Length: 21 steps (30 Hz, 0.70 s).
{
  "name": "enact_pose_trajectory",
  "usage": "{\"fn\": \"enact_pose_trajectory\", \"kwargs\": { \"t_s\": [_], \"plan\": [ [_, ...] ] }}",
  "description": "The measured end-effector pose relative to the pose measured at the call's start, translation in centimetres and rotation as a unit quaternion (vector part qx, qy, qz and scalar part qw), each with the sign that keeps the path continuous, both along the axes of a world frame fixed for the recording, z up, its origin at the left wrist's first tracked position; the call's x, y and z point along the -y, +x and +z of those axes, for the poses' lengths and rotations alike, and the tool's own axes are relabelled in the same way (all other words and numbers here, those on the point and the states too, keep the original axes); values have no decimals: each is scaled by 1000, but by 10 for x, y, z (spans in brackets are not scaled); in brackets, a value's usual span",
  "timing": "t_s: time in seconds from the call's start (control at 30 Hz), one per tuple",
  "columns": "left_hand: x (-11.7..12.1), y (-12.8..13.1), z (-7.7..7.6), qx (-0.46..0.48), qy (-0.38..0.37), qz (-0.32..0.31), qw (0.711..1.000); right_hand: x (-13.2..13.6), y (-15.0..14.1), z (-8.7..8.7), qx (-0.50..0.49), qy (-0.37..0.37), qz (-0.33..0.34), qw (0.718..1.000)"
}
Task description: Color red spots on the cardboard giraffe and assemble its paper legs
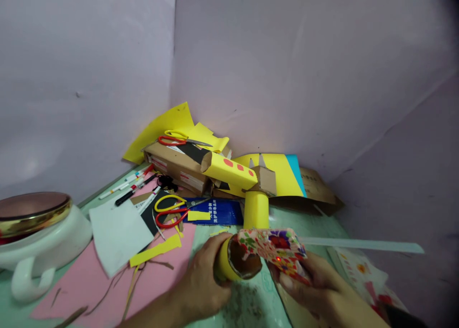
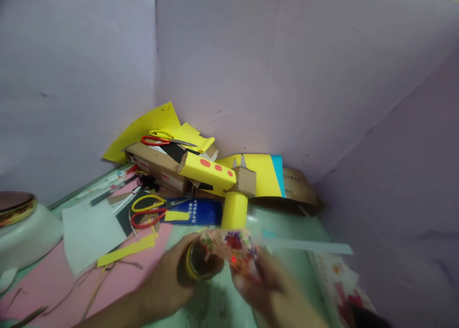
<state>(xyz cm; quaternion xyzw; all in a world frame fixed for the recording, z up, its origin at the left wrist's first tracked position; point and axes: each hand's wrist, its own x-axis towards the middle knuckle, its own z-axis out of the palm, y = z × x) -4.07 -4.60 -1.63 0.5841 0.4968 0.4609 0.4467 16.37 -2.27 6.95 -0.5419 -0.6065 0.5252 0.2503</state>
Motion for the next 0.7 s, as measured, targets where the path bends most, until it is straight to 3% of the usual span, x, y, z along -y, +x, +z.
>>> {"fn": "enact_pose_trajectory", "kwargs": {
  "t_s": [0.27,0.4,0.7],
  "plan": [
    [1,1,5,-10,-10,5,1000,0,-2,3,-47,-3,-1,999],
    [2,1,4,-15,-7,7,1000,0,-1,3,-20,4,11,1000],
    [0,2,-6,-1,13,9,1000,5,3,-12,-47,4,11,999]
  ]
}}
